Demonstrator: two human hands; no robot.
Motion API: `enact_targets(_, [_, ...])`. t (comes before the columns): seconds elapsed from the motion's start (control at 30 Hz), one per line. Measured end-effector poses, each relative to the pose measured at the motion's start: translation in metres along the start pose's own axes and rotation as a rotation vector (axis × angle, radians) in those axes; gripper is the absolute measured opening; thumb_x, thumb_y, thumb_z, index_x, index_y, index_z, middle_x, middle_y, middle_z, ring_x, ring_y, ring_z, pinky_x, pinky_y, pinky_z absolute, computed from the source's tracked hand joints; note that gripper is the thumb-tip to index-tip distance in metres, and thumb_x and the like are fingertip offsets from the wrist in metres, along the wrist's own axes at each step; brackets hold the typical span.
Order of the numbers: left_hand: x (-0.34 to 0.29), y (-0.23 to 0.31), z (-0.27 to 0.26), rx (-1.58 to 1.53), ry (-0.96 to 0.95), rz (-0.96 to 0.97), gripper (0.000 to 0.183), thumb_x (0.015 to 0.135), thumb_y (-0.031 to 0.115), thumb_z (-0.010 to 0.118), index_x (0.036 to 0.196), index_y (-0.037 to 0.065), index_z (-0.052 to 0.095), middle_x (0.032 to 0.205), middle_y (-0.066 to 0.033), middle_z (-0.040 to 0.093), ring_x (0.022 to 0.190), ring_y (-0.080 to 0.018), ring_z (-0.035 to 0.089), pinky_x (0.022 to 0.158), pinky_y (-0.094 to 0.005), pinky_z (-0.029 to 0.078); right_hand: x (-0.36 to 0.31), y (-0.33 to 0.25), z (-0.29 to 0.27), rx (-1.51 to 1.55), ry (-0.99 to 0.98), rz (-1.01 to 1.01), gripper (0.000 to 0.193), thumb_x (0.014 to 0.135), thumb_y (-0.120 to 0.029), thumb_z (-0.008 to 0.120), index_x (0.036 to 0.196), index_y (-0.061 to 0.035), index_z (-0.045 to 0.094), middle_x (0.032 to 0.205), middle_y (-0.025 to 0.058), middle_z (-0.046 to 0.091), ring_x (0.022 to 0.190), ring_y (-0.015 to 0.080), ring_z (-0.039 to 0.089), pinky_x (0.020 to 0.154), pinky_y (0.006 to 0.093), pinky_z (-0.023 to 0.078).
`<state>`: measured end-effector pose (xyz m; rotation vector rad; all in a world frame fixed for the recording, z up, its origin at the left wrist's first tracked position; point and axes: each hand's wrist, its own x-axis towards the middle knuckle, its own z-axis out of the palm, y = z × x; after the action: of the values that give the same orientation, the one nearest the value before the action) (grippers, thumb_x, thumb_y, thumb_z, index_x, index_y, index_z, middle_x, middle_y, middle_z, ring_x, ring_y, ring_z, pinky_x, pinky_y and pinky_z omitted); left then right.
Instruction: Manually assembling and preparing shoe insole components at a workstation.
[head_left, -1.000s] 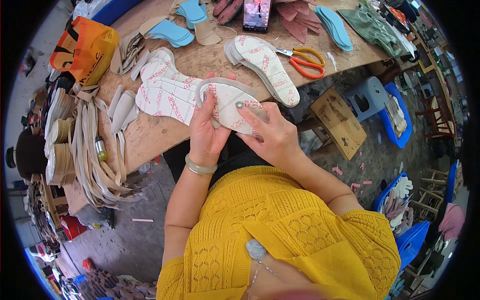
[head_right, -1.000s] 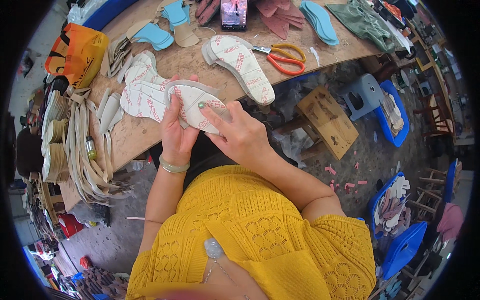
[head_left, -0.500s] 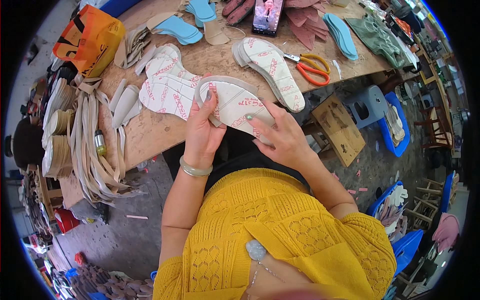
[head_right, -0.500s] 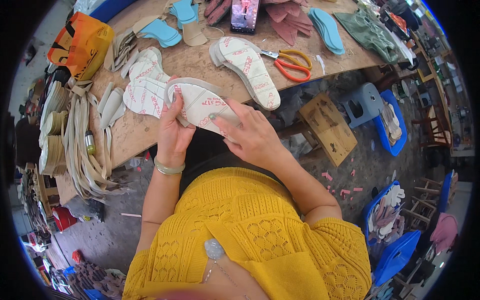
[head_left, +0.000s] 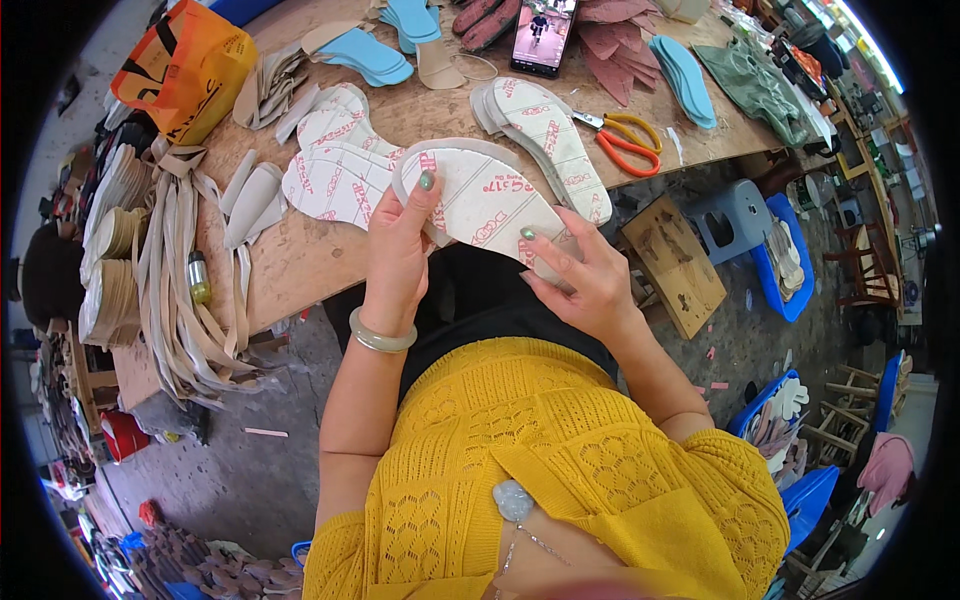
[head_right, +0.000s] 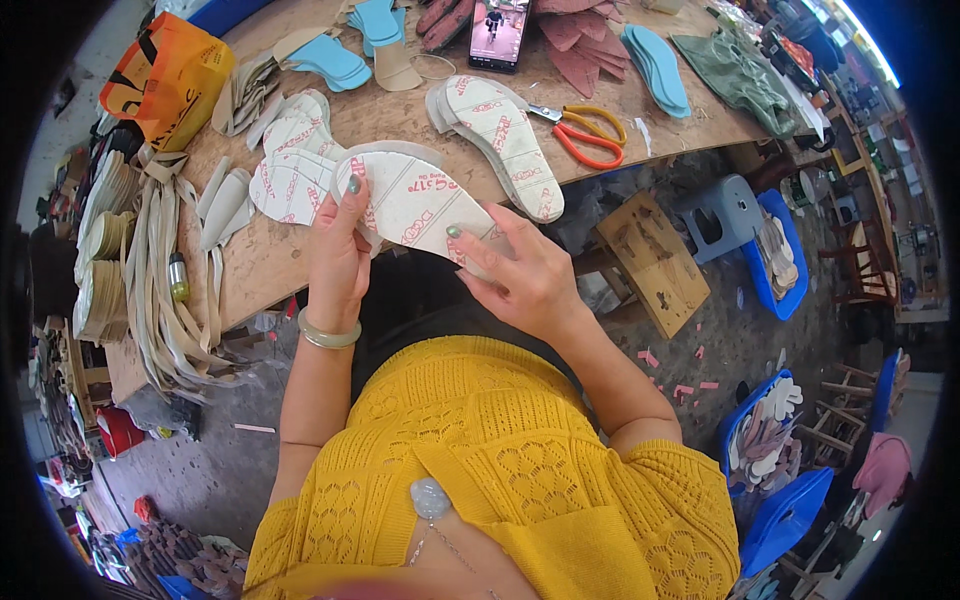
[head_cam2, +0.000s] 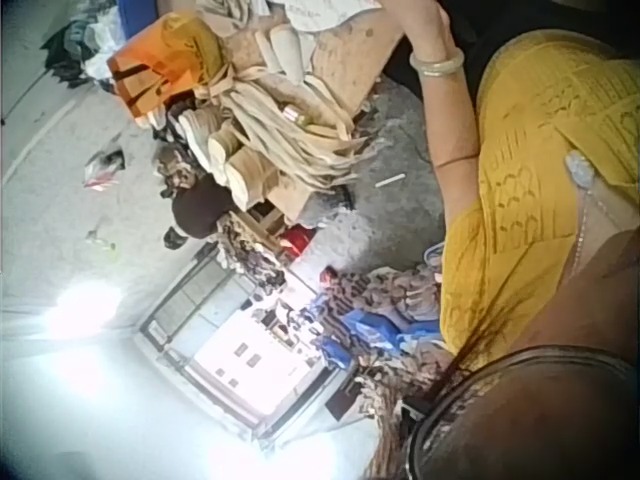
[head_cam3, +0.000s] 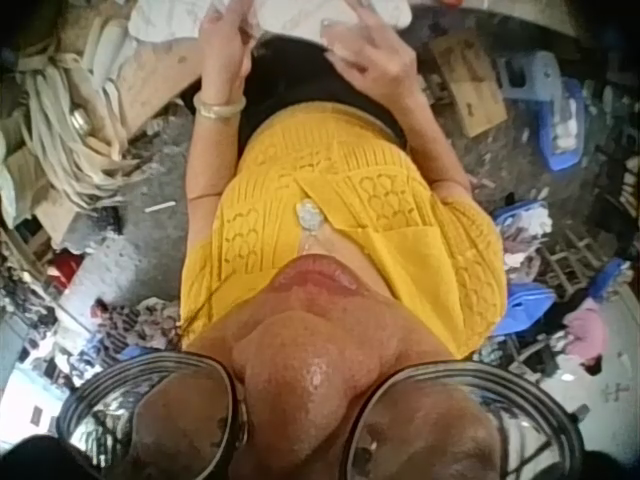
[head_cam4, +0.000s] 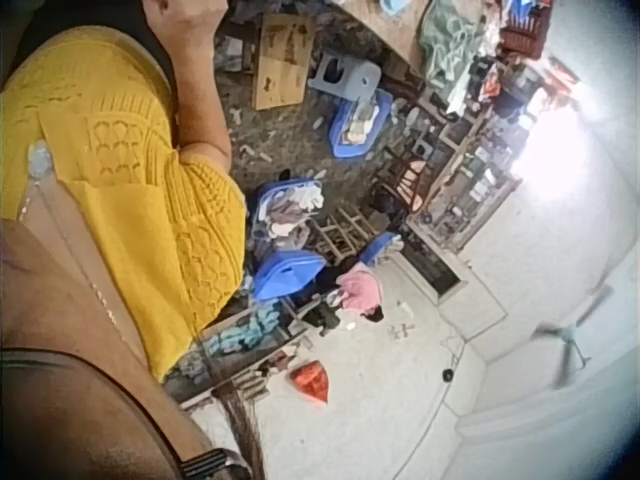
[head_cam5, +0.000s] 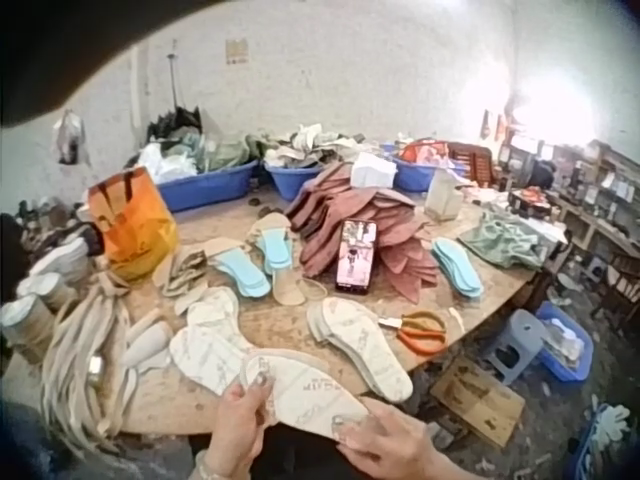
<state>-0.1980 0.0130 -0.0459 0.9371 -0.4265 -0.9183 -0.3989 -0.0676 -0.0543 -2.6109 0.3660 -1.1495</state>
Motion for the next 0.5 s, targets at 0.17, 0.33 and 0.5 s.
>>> enact_targets(0.17, [-0.001, -0.002, -0.009, -0.088, -0.036, -0.05, 0.03, 0.094, 0.018, 0.06, 0.118, 0.0, 0.056, 0.106, -0.0055, 0.065, 0.095, -0.0126, 0.063, 0.081, -0.0258, 0.052, 0.0, -0.003, 0.009, 0.066, -0.004, 0.061, 0.05, 0.063, -0.008, 0.081, 0.11, -0.0098, 0.065, 0.118, 0.0216, 0.057, 0.094, 0.0332, 0.064, 0.074, 0.0348, 0.054])
enact_targets(0.33, [-0.009, -0.003, -0.006, -0.342, -0.199, -0.065, 0.027, 0.096, 0.012, 0.054, 0.119, -0.001, 0.055, 0.112, -0.01, 0.064, 0.105, -0.0191, 0.062, 0.09, -0.0338, 0.053, 0.0, -0.007, 0.014, 0.039, 0.017, 0.097, 0.049, 0.065, -0.009, 0.08, 0.112, -0.0117, 0.065, 0.117, 0.0222, 0.056, 0.094, 0.0333, 0.064, 0.075, 0.0349, 0.054])
enact_targets(0.5, [-0.006, -0.003, -0.008, -0.137, -0.134, -0.091, 0.03, 0.095, 0.015, 0.056, 0.122, 0.0, 0.054, 0.108, -0.0103, 0.066, 0.096, -0.0187, 0.066, 0.086, -0.0314, 0.054, 0.004, -0.001, 0.011, 0.009, 0.024, 0.113, 0.05, 0.066, -0.01, 0.079, 0.114, -0.0144, 0.065, 0.119, 0.022, 0.055, 0.095, 0.0342, 0.064, 0.077, 0.0364, 0.054])
